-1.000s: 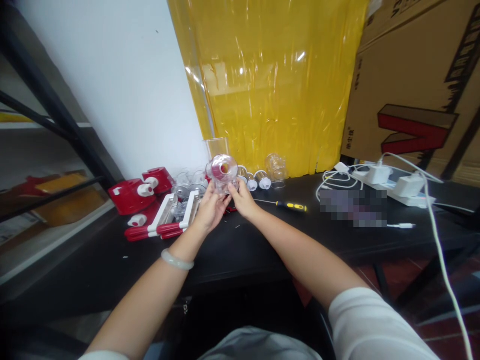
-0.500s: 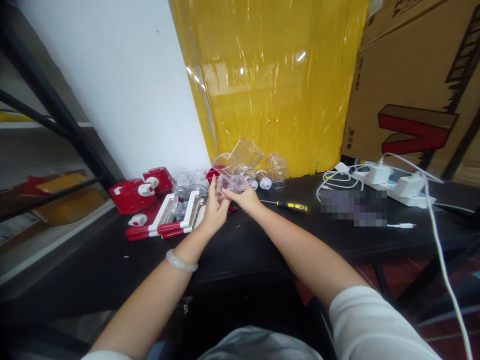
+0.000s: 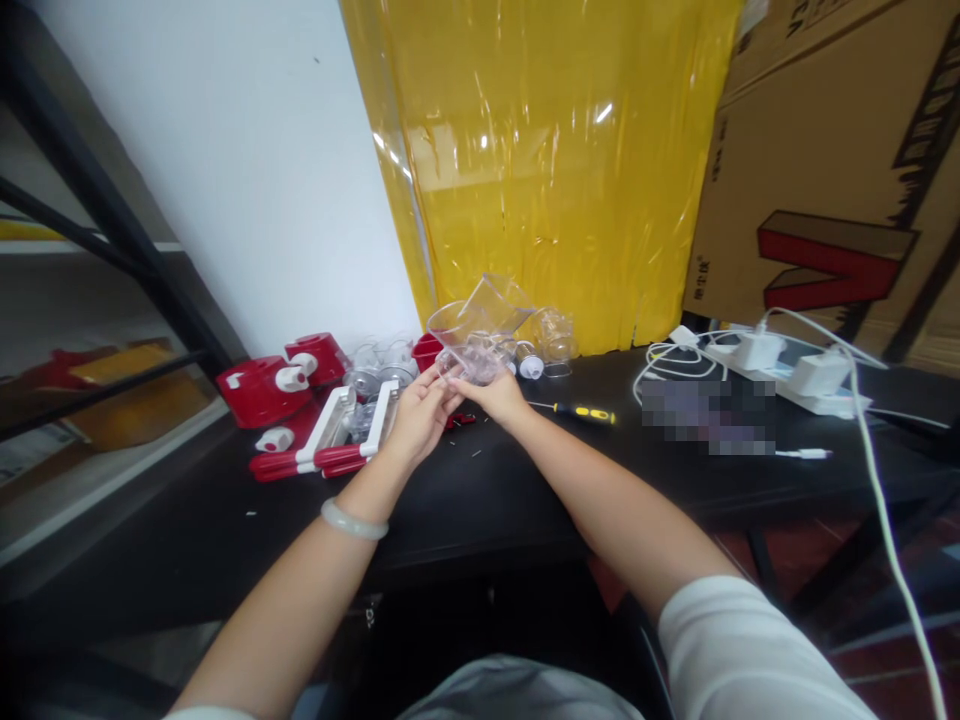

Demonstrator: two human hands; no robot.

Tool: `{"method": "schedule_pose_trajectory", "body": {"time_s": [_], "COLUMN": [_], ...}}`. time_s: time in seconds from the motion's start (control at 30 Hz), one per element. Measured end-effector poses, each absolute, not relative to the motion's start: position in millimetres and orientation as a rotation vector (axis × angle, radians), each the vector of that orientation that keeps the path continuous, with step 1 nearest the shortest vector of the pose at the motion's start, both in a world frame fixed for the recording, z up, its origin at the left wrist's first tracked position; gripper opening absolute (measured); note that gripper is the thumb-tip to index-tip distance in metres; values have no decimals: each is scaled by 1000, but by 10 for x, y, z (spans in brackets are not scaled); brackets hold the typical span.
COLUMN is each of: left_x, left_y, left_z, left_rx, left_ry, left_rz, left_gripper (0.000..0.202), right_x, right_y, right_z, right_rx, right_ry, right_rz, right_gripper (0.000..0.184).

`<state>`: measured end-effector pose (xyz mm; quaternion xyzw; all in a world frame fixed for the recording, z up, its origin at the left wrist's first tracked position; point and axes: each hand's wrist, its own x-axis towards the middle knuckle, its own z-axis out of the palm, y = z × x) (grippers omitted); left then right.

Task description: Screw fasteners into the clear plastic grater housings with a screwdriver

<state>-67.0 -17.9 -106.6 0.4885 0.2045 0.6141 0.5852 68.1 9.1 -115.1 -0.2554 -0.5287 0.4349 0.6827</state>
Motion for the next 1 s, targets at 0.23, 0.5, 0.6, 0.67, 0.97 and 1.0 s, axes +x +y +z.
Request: {"method": "schedule_pose_trajectory", "body": {"time_s": [0.23, 0.5, 0.6, 0.67, 0.97, 1.0], "left_x": [-675, -677, -669, -670, -800, -810], "left_y": [-166, -197, -228, -236, -154, -151], "left_z": [-1049, -959, -921, -900, -853, -850], "left_rx": [1113, 1046, 1025, 1006, 1037, 1037], "left_ry": [522, 636, 670, 685, 728, 732], "left_rz": [1440, 1423, 1412, 1413, 1315, 1311], "left_gripper": [34, 18, 18, 20, 15, 15], "right_x": [748, 785, 799, 817, 902, 896], "right_y": [174, 249, 230, 211, 164, 162], "right_z": [-1197, -1223, -1203, -1180, -1065, -1062], "right_rx": [-544, -559, -554, -548, -539, -537], "right_ry": [-1347, -1452, -1475, -1495, -1569, -1555], "right_rz": [895, 780, 780, 781, 789, 800], "right_gripper": [55, 57, 58, 59, 70, 72]}}
